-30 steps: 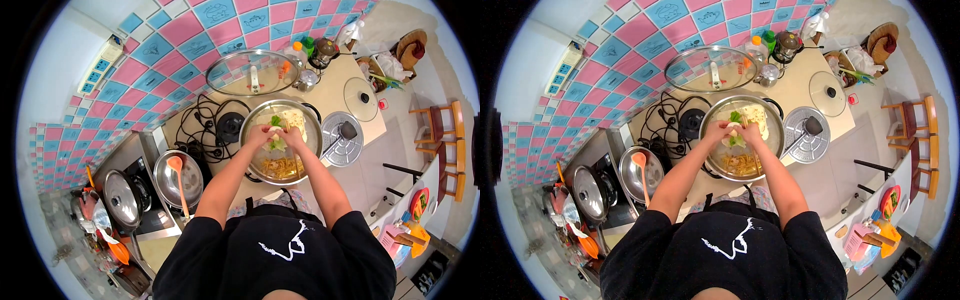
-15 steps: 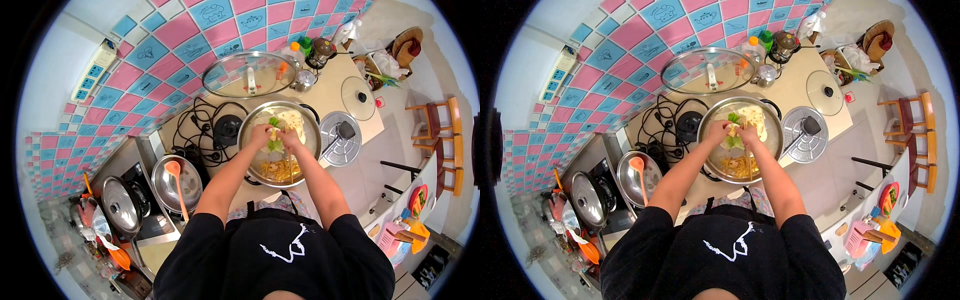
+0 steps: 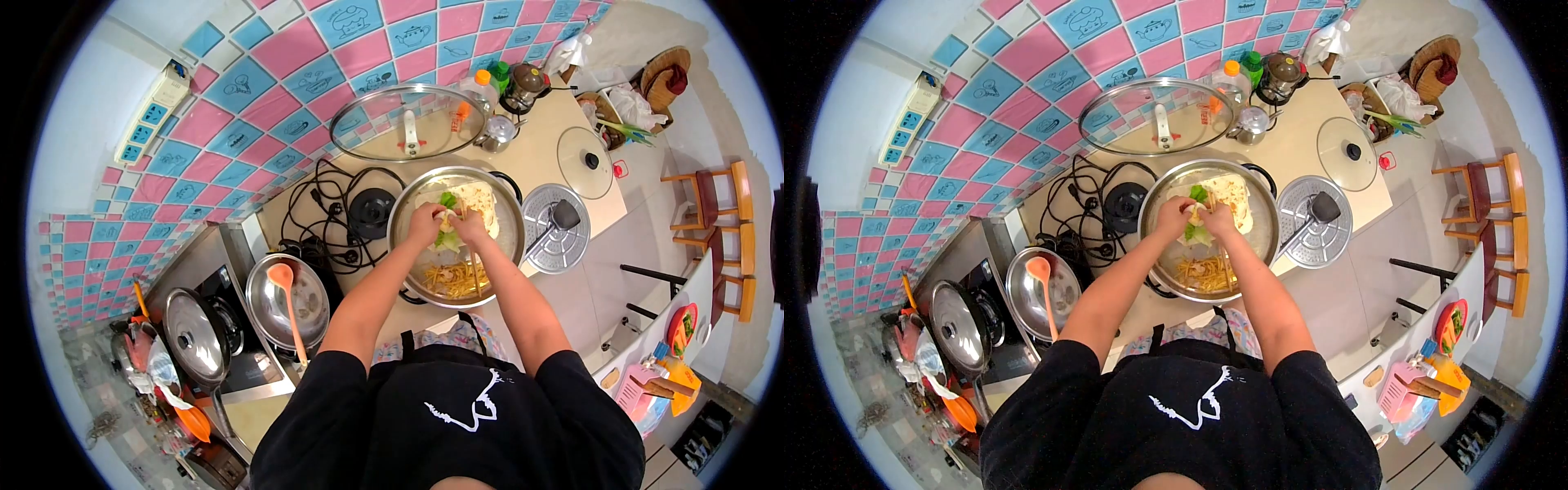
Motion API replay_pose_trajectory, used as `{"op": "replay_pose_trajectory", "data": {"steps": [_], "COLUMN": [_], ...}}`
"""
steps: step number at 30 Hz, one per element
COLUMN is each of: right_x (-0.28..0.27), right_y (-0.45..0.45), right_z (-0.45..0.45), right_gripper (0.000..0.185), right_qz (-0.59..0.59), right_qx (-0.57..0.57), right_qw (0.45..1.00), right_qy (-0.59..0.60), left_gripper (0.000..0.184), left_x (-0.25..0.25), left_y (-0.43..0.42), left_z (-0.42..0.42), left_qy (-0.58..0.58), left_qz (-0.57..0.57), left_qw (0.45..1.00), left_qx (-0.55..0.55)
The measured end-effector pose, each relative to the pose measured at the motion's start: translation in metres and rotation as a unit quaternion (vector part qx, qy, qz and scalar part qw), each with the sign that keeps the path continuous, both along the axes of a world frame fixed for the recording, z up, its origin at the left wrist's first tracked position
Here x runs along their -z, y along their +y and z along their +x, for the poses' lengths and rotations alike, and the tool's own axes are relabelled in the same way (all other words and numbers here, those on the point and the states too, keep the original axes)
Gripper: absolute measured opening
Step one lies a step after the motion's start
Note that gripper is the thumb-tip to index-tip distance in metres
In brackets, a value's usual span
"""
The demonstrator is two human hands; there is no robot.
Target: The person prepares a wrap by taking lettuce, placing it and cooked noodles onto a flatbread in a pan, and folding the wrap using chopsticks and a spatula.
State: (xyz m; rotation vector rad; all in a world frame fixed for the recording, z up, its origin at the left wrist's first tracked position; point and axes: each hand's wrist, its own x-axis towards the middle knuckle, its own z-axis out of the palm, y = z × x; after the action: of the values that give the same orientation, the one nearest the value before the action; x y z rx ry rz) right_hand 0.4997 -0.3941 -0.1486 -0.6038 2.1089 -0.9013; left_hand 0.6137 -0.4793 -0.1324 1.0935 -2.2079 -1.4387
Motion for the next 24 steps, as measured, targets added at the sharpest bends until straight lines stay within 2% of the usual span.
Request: {"op": "replay_pose_trajectory", "data": {"steps": [1, 5, 8, 10, 14, 16, 17, 19, 21, 23, 24], "right_x": [-0.001, 0.018, 0.028, 0.037, 0.051, 0.021, -0.004, -0.056, -0.077, -0.092, -0.103], "right_y": [-0.001, -0.005, -0.008, -0.007, -0.006, -0.001, 0.002, 0.014, 0.037, 0.062, 0.075], "right_z": [-0.001, -0.005, -0.002, -0.001, -0.004, -0.01, -0.012, -0.012, -0.02, -0.021, -0.019], "right_gripper": [0.03, 0.031, 0.029, 0.026, 0.027, 0.032, 0.032, 0.031, 0.03, 0.038, 0.04], "right_qz": [0.019, 0.035, 0.047, 0.026, 0.005, 0.055, 0.054, -0.007, -0.144, -0.236, -0.229], "right_qx": [0.014, 0.019, 0.031, 0.002, 0.037, 0.082, 0.084, 0.201, 0.272, 0.283, 0.282], "right_qw": [0.999, 0.998, 0.998, 0.996, 0.996, 0.995, 0.995, 0.971, 0.923, 0.903, 0.917], "right_qy": [-0.034, -0.048, -0.01, 0.089, 0.086, -0.027, -0.026, -0.13, -0.231, -0.221, -0.168], "left_gripper": [0.024, 0.024, 0.025, 0.024, 0.027, 0.028, 0.029, 0.03, 0.03, 0.03, 0.031], "left_x": [-0.002, -0.005, -0.005, -0.007, -0.01, -0.011, -0.011, -0.013, -0.017, -0.019, -0.02], "left_y": [0.0, 0.003, 0.008, 0.01, 0.014, 0.015, 0.014, 0.012, 0.011, 0.011, 0.011], "left_z": [0.0, 0.0, -0.001, -0.004, -0.004, -0.003, -0.002, 0.002, 0.009, 0.017, 0.021], "left_qy": [0.001, 0.008, -0.002, -0.021, -0.061, -0.062, -0.068, -0.073, -0.046, -0.053, -0.062], "left_qz": [0.0, -0.047, -0.084, -0.097, -0.133, -0.142, -0.128, -0.115, -0.094, -0.086, -0.078], "left_qw": [1.0, 0.999, 0.996, 0.995, 0.989, 0.988, 0.989, 0.991, 0.995, 0.995, 0.995], "left_qx": [0.0, -0.001, -0.018, -0.031, -0.013, -0.005, 0.003, 0.012, -0.01, -0.016, -0.025]}}
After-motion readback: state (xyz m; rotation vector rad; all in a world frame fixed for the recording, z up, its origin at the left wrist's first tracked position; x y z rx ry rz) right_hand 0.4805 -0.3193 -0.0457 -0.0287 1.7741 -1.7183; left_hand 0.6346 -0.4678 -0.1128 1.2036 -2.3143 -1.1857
